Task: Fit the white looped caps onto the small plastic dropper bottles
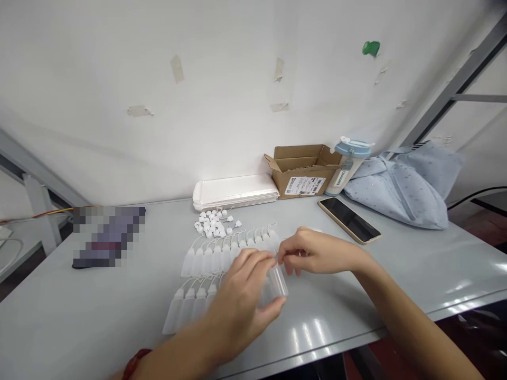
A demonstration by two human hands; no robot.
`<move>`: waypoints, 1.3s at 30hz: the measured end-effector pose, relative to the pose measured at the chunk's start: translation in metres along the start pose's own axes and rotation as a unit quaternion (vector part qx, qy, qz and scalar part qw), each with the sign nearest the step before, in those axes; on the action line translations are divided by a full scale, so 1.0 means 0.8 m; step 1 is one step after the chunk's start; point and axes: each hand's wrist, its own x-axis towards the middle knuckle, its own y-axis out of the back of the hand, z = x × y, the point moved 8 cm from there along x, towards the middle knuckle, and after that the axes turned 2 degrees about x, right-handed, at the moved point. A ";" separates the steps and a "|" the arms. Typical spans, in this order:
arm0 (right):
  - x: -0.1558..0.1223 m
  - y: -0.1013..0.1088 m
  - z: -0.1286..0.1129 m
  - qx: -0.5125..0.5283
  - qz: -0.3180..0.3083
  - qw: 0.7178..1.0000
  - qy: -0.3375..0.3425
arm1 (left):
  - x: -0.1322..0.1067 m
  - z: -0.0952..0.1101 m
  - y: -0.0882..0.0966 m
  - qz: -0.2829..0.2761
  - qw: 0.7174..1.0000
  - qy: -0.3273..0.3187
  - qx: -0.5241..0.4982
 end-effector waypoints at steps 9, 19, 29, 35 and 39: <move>-0.001 -0.031 0.026 0.010 -0.146 0.987 -0.065 | -0.006 0.008 -0.047 -0.115 0.991 -0.005 0.063; 0.005 -0.043 0.033 0.014 -0.153 0.985 -0.080 | -0.007 0.001 -0.047 -0.123 0.988 0.015 0.095; 0.003 -0.024 0.039 0.012 -0.121 0.989 -0.080 | -0.013 0.003 -0.043 -0.130 0.986 0.032 0.095; -0.012 0.054 0.070 -0.141 0.114 0.968 -0.175 | 0.012 -0.041 0.022 -0.031 0.980 0.021 0.195; -0.027 0.082 0.095 -0.194 0.174 0.938 -0.230 | 0.044 -0.115 0.074 0.019 0.913 0.032 0.405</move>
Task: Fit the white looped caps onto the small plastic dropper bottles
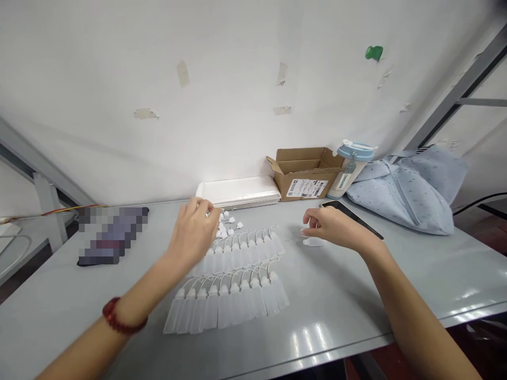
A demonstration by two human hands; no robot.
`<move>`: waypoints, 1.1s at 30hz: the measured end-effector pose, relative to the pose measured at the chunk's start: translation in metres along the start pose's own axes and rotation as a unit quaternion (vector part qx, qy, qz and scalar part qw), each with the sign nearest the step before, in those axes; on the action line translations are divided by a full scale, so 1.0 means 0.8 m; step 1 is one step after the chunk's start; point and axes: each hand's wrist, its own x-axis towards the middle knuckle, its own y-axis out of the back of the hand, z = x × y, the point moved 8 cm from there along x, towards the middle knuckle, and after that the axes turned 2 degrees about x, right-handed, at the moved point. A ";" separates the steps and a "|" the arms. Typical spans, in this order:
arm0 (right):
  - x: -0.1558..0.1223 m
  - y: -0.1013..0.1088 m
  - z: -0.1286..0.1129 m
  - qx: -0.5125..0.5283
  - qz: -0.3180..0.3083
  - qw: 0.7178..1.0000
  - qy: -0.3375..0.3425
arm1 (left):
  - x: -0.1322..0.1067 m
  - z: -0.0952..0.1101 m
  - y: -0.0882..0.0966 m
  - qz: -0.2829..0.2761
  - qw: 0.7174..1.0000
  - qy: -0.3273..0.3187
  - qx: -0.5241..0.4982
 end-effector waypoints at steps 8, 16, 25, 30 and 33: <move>0.002 -0.016 0.027 -0.019 -0.073 0.995 -0.064 | 0.041 -0.032 -0.069 -0.080 0.988 -0.119 0.062; 0.001 -0.019 0.026 -0.023 -0.096 0.992 -0.083 | 0.046 -0.028 -0.091 -0.102 0.985 -0.131 0.042; 0.004 -0.026 0.026 -0.032 -0.114 0.989 -0.084 | 0.050 -0.041 -0.058 -0.066 0.992 -0.099 -0.026; 0.004 -0.028 0.029 -0.023 -0.105 0.991 -0.075 | 0.040 -0.043 -0.037 -0.043 0.989 -0.063 -0.124; 0.002 -0.028 0.027 -0.012 -0.109 0.991 -0.075 | 0.031 -0.044 -0.027 -0.031 0.985 -0.017 -0.172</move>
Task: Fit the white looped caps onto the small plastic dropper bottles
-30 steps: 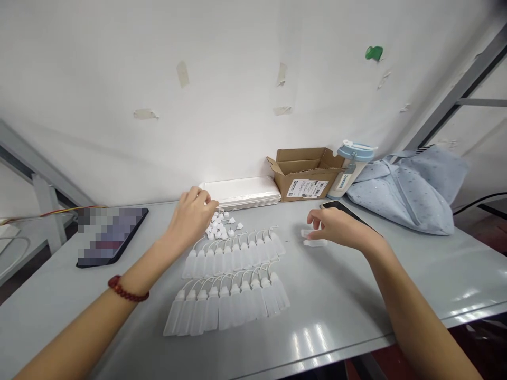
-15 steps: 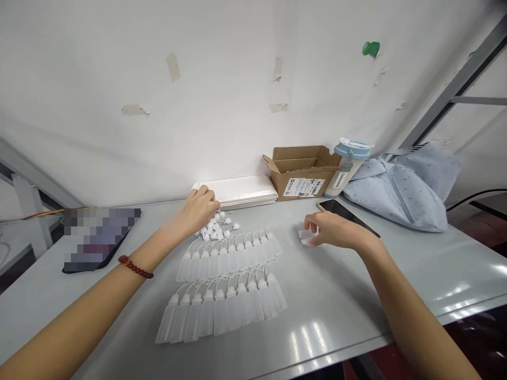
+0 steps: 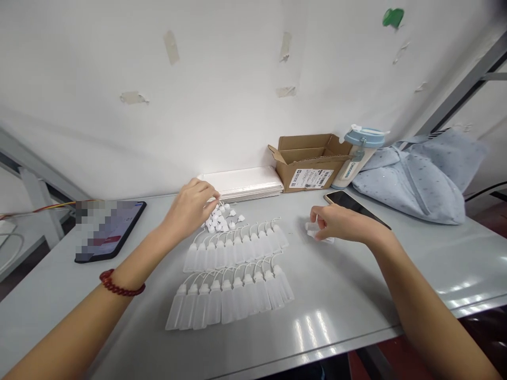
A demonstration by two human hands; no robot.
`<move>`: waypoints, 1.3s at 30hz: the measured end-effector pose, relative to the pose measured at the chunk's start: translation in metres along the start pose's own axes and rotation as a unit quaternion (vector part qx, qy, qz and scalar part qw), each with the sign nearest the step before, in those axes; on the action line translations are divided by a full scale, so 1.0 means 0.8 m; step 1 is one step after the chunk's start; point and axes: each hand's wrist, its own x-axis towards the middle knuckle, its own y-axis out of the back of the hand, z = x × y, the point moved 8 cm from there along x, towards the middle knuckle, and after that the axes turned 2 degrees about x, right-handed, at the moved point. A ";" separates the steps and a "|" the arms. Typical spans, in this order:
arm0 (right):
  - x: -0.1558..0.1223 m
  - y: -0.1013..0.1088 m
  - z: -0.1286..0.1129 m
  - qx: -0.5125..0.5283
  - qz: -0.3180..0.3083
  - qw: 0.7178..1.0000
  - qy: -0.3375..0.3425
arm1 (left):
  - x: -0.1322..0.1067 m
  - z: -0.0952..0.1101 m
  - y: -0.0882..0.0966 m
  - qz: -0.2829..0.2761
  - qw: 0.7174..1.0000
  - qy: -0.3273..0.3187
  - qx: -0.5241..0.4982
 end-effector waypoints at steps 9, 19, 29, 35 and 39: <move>-0.021 0.004 -0.022 -0.079 0.014 0.997 -0.008 | -0.058 -0.014 0.001 0.023 0.948 0.255 -0.191; -0.022 -0.020 -0.038 -0.167 0.023 0.985 0.045 | -0.081 0.011 -0.013 0.014 0.815 0.368 -0.447; -0.040 0.009 -0.110 0.121 0.154 0.957 0.214 | -0.084 0.055 -0.036 -0.034 0.743 0.339 -0.576; -0.056 -0.020 -0.158 0.172 0.152 0.911 0.342 | -0.083 0.082 -0.046 -0.061 0.684 0.317 -0.654; -0.063 -0.022 -0.164 0.155 0.163 0.904 0.364 | -0.085 0.084 -0.051 -0.071 0.666 0.332 -0.665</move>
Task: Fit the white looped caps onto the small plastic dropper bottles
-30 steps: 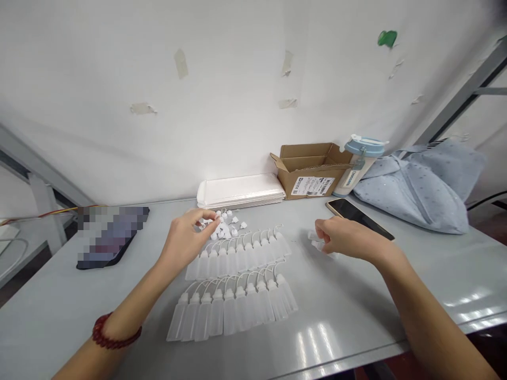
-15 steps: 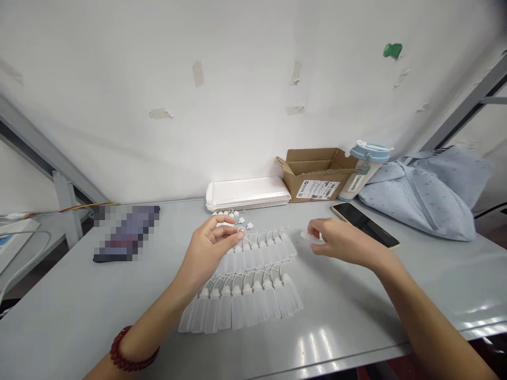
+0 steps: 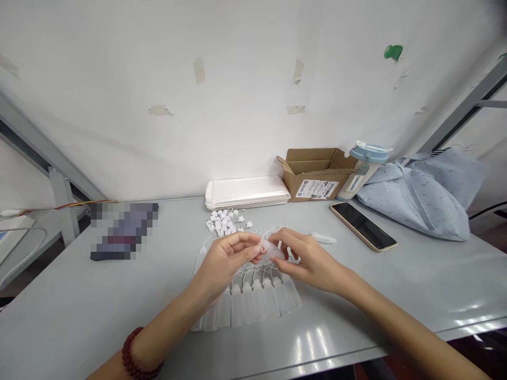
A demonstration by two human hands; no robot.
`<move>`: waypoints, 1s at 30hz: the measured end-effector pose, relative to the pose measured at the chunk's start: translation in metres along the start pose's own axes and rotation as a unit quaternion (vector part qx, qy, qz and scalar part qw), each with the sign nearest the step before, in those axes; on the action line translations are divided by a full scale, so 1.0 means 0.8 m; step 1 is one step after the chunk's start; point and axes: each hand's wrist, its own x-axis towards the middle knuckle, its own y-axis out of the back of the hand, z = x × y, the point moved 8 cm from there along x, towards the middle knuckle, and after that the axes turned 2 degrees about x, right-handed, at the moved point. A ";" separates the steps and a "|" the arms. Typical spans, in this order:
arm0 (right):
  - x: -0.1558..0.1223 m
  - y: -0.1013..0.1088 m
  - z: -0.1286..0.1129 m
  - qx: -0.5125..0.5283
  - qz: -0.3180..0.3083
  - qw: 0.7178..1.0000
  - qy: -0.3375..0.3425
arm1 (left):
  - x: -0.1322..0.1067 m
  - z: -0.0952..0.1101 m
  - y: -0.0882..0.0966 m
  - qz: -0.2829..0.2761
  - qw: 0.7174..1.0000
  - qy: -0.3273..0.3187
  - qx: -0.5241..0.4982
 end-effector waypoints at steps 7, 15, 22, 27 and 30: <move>-0.002 0.002 -0.004 0.041 0.002 0.999 0.018 | 0.001 -0.003 0.002 0.005 1.000 -0.016 -0.001; -0.002 0.007 -0.003 0.067 0.029 0.997 0.008 | -0.011 0.018 -0.001 0.027 0.992 -0.069 0.105; -0.002 0.005 -0.008 0.091 0.045 0.995 0.013 | -0.012 0.025 -0.005 0.035 0.985 -0.070 0.152; -0.007 0.000 -0.002 0.125 0.055 0.991 -0.009 | -0.012 0.024 -0.007 0.024 0.988 -0.079 0.133; -0.009 -0.001 -0.008 0.109 0.062 0.992 0.022 | -0.012 0.025 -0.010 0.002 0.990 -0.086 0.115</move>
